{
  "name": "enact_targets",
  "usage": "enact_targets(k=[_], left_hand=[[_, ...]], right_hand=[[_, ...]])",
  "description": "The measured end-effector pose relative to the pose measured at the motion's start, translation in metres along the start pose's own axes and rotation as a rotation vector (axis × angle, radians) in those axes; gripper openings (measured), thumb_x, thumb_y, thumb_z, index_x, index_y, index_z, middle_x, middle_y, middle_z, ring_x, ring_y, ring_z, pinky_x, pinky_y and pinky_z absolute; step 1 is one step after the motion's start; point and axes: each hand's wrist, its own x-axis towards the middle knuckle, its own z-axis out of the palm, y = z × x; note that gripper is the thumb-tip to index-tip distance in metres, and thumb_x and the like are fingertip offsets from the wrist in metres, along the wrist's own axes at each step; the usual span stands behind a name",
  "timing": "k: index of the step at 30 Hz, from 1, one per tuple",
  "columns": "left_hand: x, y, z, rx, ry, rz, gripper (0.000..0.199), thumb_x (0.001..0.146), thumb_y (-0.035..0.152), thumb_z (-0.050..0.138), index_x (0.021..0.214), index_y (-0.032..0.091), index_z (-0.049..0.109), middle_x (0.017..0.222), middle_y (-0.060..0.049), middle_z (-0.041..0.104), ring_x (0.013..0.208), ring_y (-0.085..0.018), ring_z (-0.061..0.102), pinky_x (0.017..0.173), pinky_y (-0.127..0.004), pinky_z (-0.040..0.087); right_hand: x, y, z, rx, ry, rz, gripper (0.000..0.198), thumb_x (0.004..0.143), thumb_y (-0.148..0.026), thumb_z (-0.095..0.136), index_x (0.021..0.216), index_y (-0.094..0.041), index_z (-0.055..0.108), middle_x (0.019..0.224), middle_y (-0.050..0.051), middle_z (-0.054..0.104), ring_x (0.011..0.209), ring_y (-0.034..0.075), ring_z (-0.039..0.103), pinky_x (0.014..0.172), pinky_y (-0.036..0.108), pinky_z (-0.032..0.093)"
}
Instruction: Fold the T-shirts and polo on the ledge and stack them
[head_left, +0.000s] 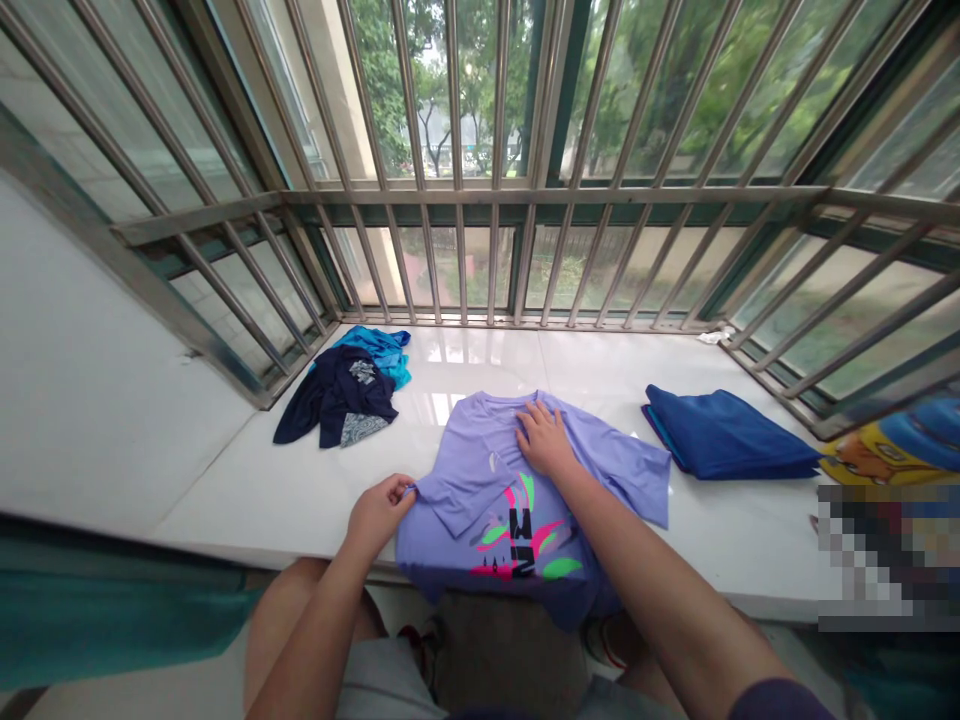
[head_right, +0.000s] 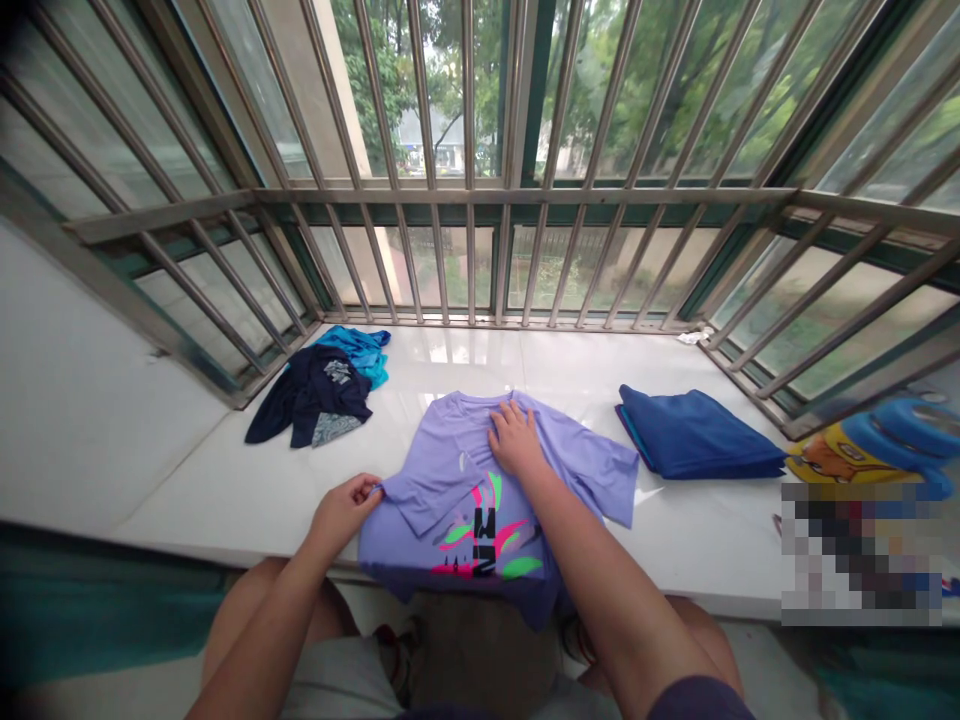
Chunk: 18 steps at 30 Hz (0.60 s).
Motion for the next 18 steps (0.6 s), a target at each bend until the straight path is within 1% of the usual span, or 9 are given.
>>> enact_targets(k=[1, 3, 5, 7, 9, 11, 13, 15, 18], left_hand=[[0.0, 0.001, 0.0, 0.008, 0.013, -0.004, 0.031, 0.086, 0.047, 0.06, 0.099, 0.025, 0.077, 0.068, 0.004, 0.064, 0.065, -0.019, 0.061, 0.063, -0.028, 0.042], [-0.001, 0.003, -0.001, 0.026, 0.042, -0.005, 0.026, 0.086, 0.044, 0.061, 0.096, 0.024, 0.075, 0.066, 0.004, 0.062, 0.064, -0.018, 0.061, 0.063, -0.028, 0.042], [-0.003, 0.004, -0.001, 0.036, 0.056, -0.003, 0.024, 0.087, 0.042, 0.061, 0.097, 0.025, 0.073, 0.064, 0.005, 0.059, 0.063, -0.018, 0.06, 0.063, -0.028, 0.041], [-0.004, 0.004, -0.001, 0.044, 0.046, -0.013, 0.022, 0.088, 0.041, 0.06, 0.098, 0.025, 0.071, 0.061, 0.006, 0.056, 0.061, -0.018, 0.059, 0.062, -0.028, 0.039], [-0.005, 0.004, -0.001, 0.059, 0.034, -0.022, 0.022, 0.09, 0.041, 0.059, 0.1, 0.026, 0.071, 0.061, 0.007, 0.055, 0.061, -0.018, 0.059, 0.061, -0.027, 0.037], [-0.006, 0.003, -0.001, 0.065, 0.02, -0.023, 0.027, 0.091, 0.042, 0.06, 0.108, 0.026, 0.072, 0.064, 0.006, 0.059, 0.063, -0.018, 0.061, 0.062, -0.027, 0.038], [-0.006, 0.003, 0.0, 0.058, 0.004, -0.012, 0.037, 0.091, 0.044, 0.061, 0.12, 0.026, 0.073, 0.069, 0.005, 0.064, 0.066, -0.019, 0.063, 0.064, -0.028, 0.041], [-0.007, 0.002, 0.0, 0.055, -0.003, 0.013, 0.042, 0.09, 0.045, 0.062, 0.127, 0.027, 0.074, 0.074, 0.004, 0.067, 0.069, -0.019, 0.063, 0.067, -0.028, 0.043], [-0.007, 0.0, -0.001, 0.069, 0.004, 0.085, 0.035, 0.089, 0.04, 0.062, 0.118, 0.029, 0.08, 0.08, 0.002, 0.068, 0.071, -0.019, 0.063, 0.068, -0.028, 0.044]], right_hand=[[0.0, -0.004, -0.004, -0.009, 0.008, -0.007, 0.048, 0.11, -0.036, 0.042, 0.151, -0.017, 0.059, 0.17, 0.015, 0.044, 0.161, 0.032, 0.029, 0.131, 0.055, 0.016], [-0.006, -0.018, -0.011, -0.018, 0.018, -0.004, 0.043, 0.112, -0.037, 0.041, 0.143, -0.017, 0.064, 0.158, 0.017, 0.056, 0.148, 0.032, 0.046, 0.125, 0.049, 0.029], [-0.017, -0.037, -0.012, -0.015, 0.011, 0.027, 0.044, 0.113, -0.046, 0.041, 0.132, -0.018, 0.068, 0.138, 0.018, 0.067, 0.13, 0.032, 0.059, 0.113, 0.046, 0.041], [-0.031, -0.057, -0.008, -0.014, -0.027, 0.074, 0.048, 0.109, -0.059, 0.048, 0.125, -0.018, 0.069, 0.125, 0.018, 0.07, 0.117, 0.033, 0.064, 0.103, 0.045, 0.046], [-0.042, -0.074, -0.003, 0.003, -0.075, 0.098, 0.046, 0.105, -0.058, 0.058, 0.122, -0.017, 0.068, 0.122, 0.018, 0.07, 0.114, 0.033, 0.065, 0.098, 0.043, 0.048], [-0.048, -0.086, 0.002, 0.031, -0.099, 0.074, 0.032, 0.106, -0.047, 0.061, 0.117, -0.018, 0.068, 0.122, 0.017, 0.069, 0.115, 0.032, 0.065, 0.095, 0.041, 0.048], [-0.049, -0.092, 0.002, 0.084, -0.088, 0.037, 0.021, 0.108, -0.037, 0.057, 0.11, -0.019, 0.067, 0.118, 0.015, 0.07, 0.114, 0.029, 0.065, 0.093, 0.037, 0.047], [-0.051, -0.094, -0.001, 0.212, -0.042, 0.04, 0.019, 0.109, -0.036, 0.054, 0.105, -0.021, 0.065, 0.109, 0.011, 0.072, 0.106, 0.026, 0.067, 0.088, 0.033, 0.047], [-0.062, -0.094, -0.006, 0.503, 0.055, 0.088, 0.019, 0.109, -0.039, 0.051, 0.104, -0.023, 0.061, 0.094, 0.005, 0.072, 0.088, 0.023, 0.069, 0.077, 0.03, 0.045]])
